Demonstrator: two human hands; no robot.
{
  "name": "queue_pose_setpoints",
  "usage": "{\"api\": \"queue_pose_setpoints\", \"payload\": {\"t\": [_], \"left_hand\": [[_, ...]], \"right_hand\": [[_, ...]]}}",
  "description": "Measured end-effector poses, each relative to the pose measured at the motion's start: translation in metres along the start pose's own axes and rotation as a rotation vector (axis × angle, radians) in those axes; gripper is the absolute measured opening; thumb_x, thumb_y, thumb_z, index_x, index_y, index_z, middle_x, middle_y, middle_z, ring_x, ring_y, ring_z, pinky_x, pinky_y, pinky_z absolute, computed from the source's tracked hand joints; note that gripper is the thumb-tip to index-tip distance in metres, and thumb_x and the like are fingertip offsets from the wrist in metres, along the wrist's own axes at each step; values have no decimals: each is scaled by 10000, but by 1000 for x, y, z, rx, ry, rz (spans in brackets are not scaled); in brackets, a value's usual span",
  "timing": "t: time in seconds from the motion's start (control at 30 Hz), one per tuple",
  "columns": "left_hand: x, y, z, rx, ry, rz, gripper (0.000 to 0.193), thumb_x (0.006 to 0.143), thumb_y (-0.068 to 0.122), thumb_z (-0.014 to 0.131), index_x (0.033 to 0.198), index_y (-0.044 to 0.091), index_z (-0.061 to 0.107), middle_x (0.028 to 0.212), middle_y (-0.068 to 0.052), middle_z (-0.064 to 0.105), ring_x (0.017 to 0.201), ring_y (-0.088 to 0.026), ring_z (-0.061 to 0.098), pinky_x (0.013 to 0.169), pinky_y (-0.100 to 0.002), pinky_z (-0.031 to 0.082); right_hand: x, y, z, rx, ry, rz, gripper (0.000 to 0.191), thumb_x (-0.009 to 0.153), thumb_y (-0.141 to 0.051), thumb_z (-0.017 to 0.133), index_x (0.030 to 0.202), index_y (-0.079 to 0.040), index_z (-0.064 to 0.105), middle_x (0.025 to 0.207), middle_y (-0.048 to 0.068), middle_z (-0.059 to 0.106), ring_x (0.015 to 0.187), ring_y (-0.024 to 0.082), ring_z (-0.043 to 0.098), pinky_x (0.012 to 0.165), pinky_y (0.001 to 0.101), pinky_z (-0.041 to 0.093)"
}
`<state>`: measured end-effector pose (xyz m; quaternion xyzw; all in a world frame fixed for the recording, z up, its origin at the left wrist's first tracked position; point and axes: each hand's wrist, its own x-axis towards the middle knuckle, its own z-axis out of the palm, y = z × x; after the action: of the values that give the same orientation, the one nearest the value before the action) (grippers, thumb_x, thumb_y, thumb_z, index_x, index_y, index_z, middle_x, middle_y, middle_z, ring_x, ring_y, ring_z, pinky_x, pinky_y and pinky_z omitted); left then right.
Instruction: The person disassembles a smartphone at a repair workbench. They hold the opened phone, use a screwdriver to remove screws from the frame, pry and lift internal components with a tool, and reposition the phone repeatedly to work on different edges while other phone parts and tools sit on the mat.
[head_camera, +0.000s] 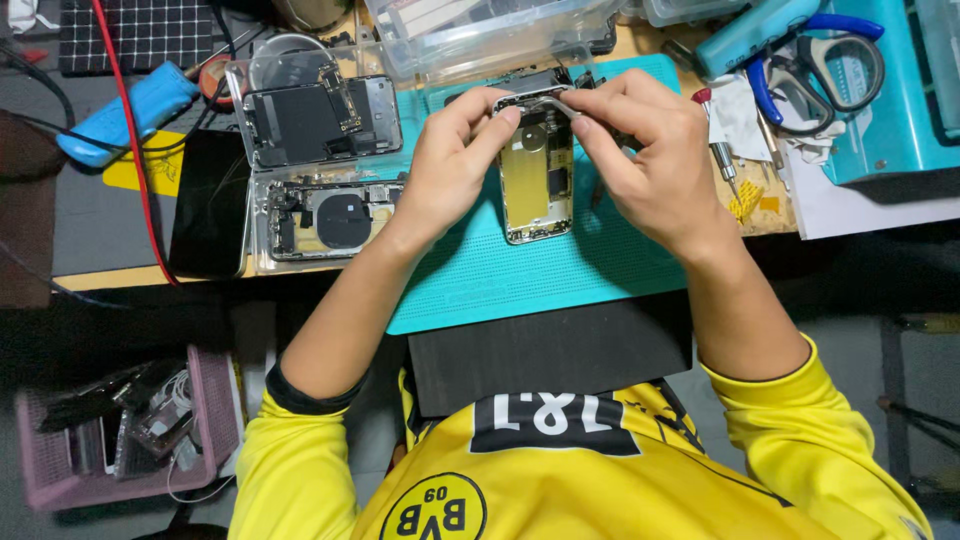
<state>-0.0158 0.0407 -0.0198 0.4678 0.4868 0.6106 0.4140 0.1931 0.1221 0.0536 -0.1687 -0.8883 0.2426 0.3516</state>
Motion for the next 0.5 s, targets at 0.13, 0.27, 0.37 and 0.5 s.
{"api": "queue_pose_setpoints", "payload": {"t": [0.13, 0.27, 0.37, 0.5], "left_hand": [[3, -3, 2, 20, 32, 16, 210, 1067, 180, 614, 1128, -10, 679, 805, 72, 599, 737, -5, 468, 648, -206, 383], [3, -3, 4, 6, 38, 30, 200, 1061, 169, 617, 1113, -15, 677, 842, 53, 651, 772, -6, 530, 683, -203, 433], [2, -2, 5, 5, 32, 39, 190, 1057, 155, 613, 1111, -17, 672, 865, 41, 681, 791, -8, 564, 705, -200, 462], [-1, 2, 6, 0, 18, 42, 171, 1050, 126, 607, 1115, -21, 666, 884, 34, 699, 805, -8, 588, 720, -201, 481]], "right_hand": [[0, -4, 0, -29, 19, 46, 166, 1024, -12, 745, 1189, 7, 744, 950, 110, 677, 805, 180, 636, 736, 295, 483], [-1, -7, 1, -26, 16, 55, 200, 992, -23, 775, 1189, -4, 753, 979, 106, 684, 810, 187, 633, 701, 289, 474], [-1, -8, 1, -21, 23, 30, 189, 993, -25, 782, 1180, -11, 755, 999, 99, 693, 833, 182, 646, 709, 284, 482], [0, -8, 4, -31, 26, 39, 194, 978, -24, 785, 1170, -15, 763, 990, 94, 701, 821, 173, 649, 691, 279, 480]]}}
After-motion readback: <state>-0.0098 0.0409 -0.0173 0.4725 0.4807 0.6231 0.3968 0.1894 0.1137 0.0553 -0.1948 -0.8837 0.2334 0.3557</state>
